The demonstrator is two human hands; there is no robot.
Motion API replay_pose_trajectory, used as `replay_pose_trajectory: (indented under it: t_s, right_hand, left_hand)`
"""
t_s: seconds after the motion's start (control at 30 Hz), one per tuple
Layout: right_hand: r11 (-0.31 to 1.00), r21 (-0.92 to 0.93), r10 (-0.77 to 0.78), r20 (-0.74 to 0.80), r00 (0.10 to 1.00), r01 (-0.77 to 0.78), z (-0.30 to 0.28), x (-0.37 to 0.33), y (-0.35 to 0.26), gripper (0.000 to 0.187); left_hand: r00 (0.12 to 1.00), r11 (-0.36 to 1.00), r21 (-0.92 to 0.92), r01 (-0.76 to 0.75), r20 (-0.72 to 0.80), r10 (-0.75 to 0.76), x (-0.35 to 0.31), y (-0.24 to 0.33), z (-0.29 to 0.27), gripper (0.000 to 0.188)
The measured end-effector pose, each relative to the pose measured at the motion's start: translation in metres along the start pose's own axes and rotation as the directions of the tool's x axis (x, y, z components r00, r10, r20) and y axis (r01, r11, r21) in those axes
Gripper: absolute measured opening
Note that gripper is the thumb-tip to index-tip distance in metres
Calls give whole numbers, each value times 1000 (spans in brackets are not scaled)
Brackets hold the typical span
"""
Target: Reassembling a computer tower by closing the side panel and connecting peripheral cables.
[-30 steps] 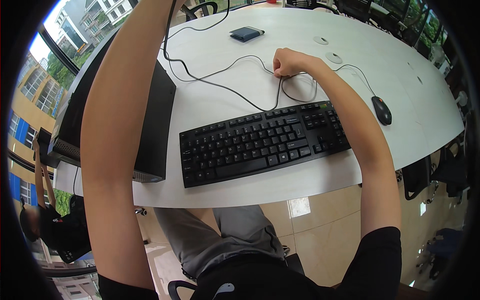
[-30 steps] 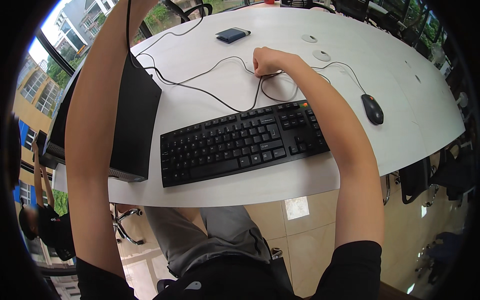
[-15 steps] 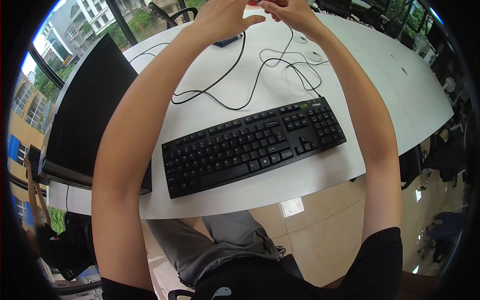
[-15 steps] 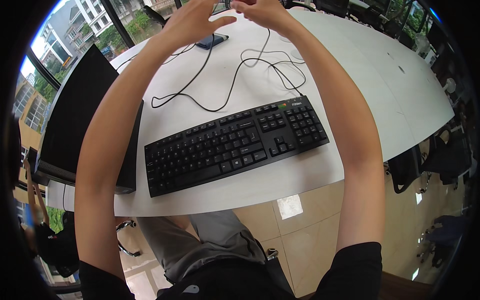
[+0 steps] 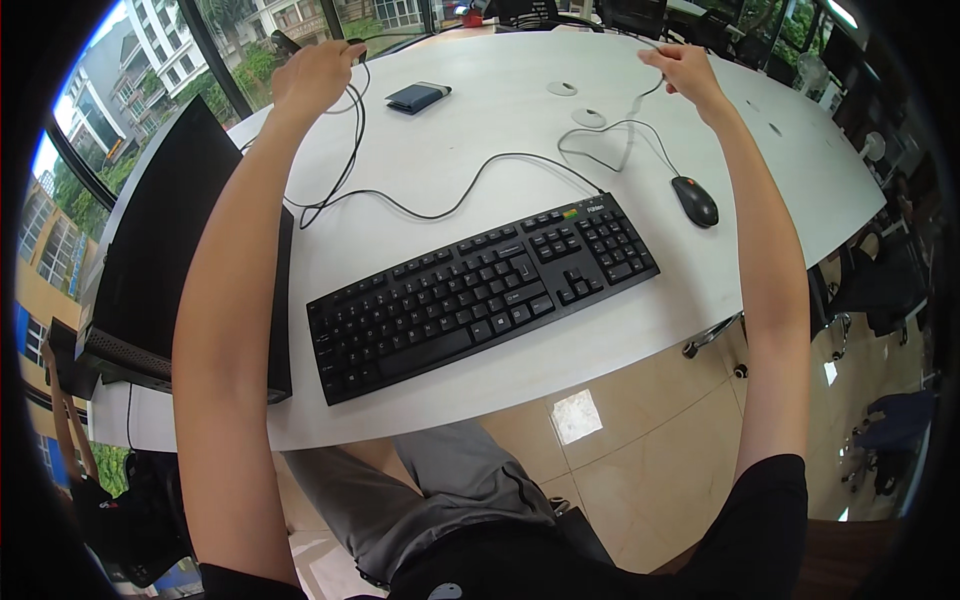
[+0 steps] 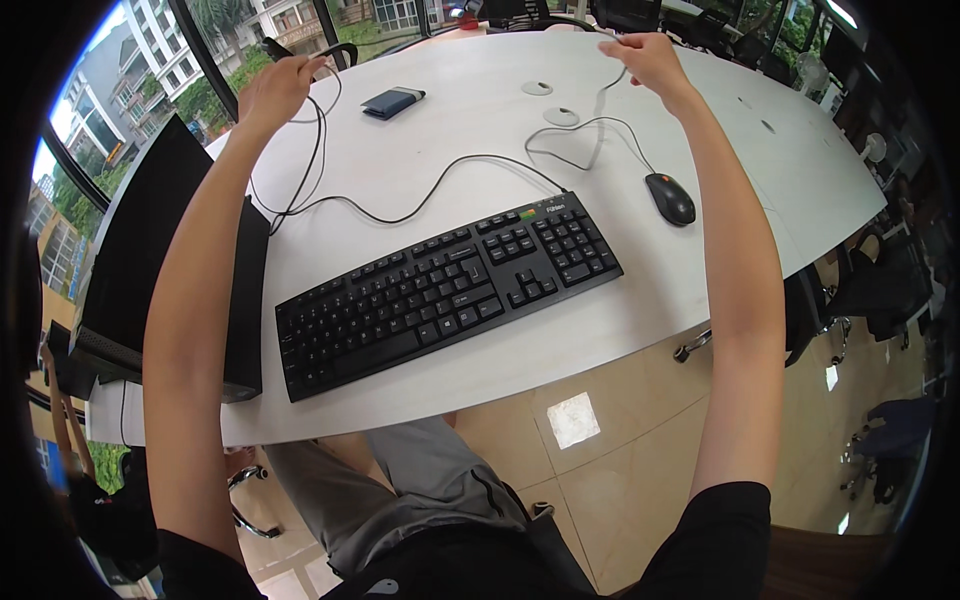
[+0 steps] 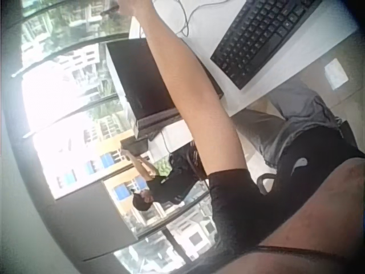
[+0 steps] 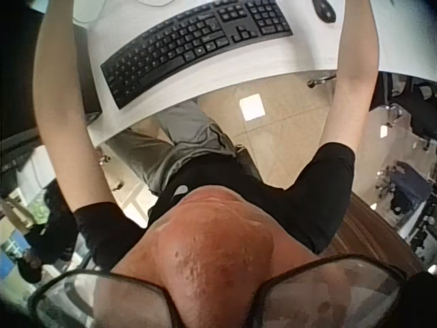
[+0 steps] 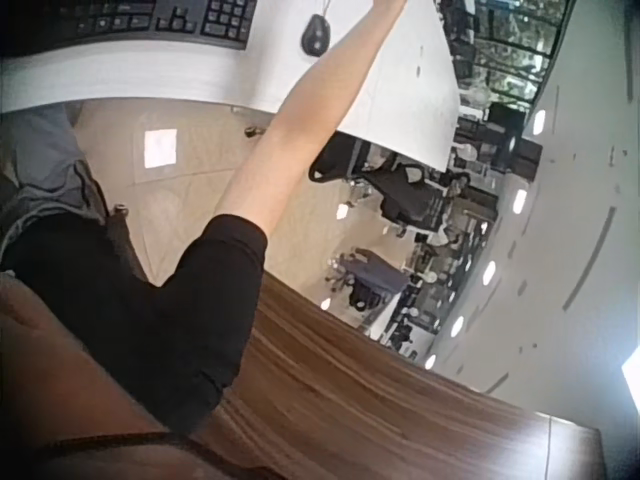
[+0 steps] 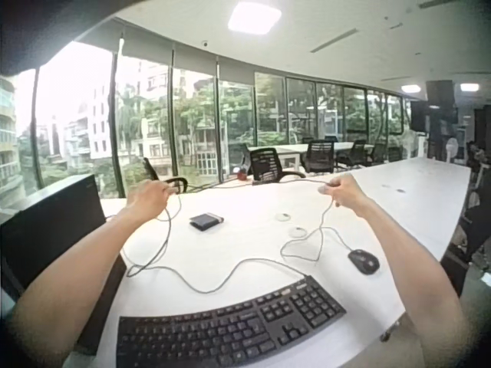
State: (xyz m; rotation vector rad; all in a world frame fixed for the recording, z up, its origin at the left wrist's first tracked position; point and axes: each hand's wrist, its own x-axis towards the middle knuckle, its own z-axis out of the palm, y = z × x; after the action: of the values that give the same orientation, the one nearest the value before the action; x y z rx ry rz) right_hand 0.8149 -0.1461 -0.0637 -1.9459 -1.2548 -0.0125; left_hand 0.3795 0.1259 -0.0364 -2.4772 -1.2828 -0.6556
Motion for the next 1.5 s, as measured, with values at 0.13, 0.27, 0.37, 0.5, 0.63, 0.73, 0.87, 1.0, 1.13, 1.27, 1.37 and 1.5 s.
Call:
replay_pose_trajectory:
  t_s: [0.13, 0.27, 0.37, 0.5, 0.63, 0.73, 0.87, 1.0, 1.13, 1.27, 1.37, 1.5]
  right_hand:
    - [975, 214, 99, -222, 970, -50, -17, 6, 27, 41]
    - [966, 84, 257, -232, 938, -244, -54, 2, 64, 47]
    - [910, 19, 392, -360, 847, -414, -79, -11, 100, 51]
    - [865, 159, 497, -389, 775, -475, -103, -31, 126, 60]
    - [896, 224, 440, -314, 841, -384, -109, -53, 128, 63]
    - [888, 115, 457, -115, 882, -445, -97, -75, 104, 62]
    - [909, 82, 380, 242, 893, -409, -69, -109, 88, 74]
    - [959, -190, 257, 271, 928, -210, -36, -149, 114, 90]
    - [957, -246, 183, 102, 978, -154, -3, -174, 99, 82]
    - [973, -202, 100, -85, 991, -116, -32, -200, 146, 71]
    - [938, -278, 129, -272, 954, -206, -64, -212, 190, 67]
    - [862, -322, 244, -415, 877, -392, -105, -223, 230, 64]
  left_hand:
    - [981, 982, -33, 187, 50, -185, 1, -25, 5, 54]
    - [931, 936, 36, 350, 100, -352, 2, -53, 7, 55]
    - [912, 913, 85, 399, 66, -405, -1, -69, 22, 55]
    - [901, 912, 55, 406, 144, -410, 7, -101, 42, 57]
    - [873, 877, 26, 479, 84, -480, 19, -132, 58, 58]
    - [843, 847, 18, 532, 85, -531, 24, -131, 67, 60]
    - [854, 856, 10, 517, 64, -516, 19, -116, 75, 65]
    - [850, 867, 14, 498, 191, -491, 21, -84, 80, 62]
    - [860, 875, 13, 483, 177, -478, 17, -101, 74, 62]
    - [876, 903, -1, 431, 243, -418, 10, -70, 64, 63]
    - [884, 907, 12, 421, 220, -413, 6, -69, 62, 62]
    - [885, 913, -9, 409, 247, -394, 4, -77, 68, 60]
